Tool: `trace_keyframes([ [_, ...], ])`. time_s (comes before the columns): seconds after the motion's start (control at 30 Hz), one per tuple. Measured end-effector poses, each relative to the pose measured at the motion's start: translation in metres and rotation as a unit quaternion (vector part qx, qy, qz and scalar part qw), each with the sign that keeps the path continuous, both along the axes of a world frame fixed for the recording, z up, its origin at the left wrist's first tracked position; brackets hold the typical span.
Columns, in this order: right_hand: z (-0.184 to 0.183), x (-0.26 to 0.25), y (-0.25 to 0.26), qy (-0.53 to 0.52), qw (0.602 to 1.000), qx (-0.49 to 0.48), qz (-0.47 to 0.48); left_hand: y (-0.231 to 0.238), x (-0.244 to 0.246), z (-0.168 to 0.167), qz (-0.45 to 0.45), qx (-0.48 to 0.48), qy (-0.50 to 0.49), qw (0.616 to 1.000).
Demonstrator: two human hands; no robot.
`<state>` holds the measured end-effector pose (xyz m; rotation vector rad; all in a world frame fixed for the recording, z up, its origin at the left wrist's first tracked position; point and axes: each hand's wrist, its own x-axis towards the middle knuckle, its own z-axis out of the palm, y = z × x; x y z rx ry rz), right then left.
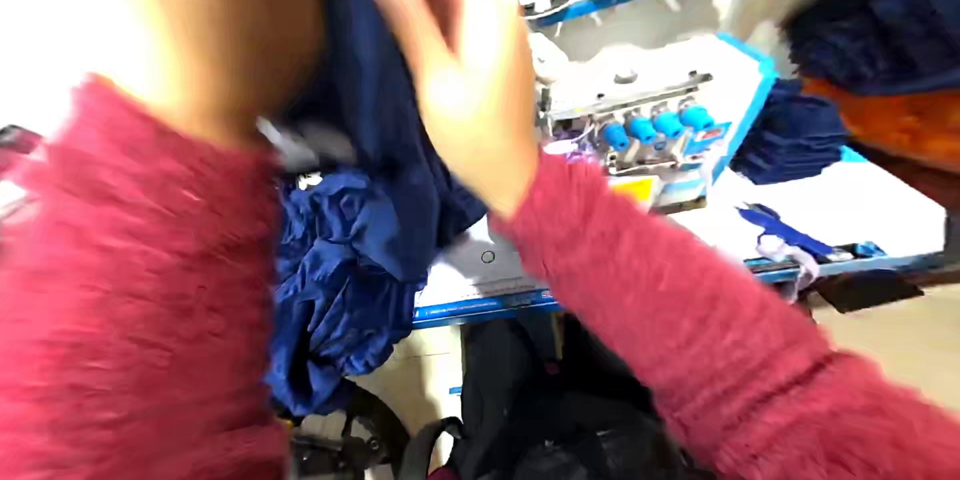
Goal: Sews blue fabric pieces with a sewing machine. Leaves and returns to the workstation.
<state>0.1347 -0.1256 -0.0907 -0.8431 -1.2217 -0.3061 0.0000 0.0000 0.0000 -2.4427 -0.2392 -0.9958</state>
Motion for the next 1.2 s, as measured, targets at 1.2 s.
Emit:
trace_keyframes([
  [1.2,-0.147,0.118,-0.069,0.212,0.779,-0.585,-0.079,-0.035,0.178,-0.203,0.024,-0.457,0.25,0.853],
])
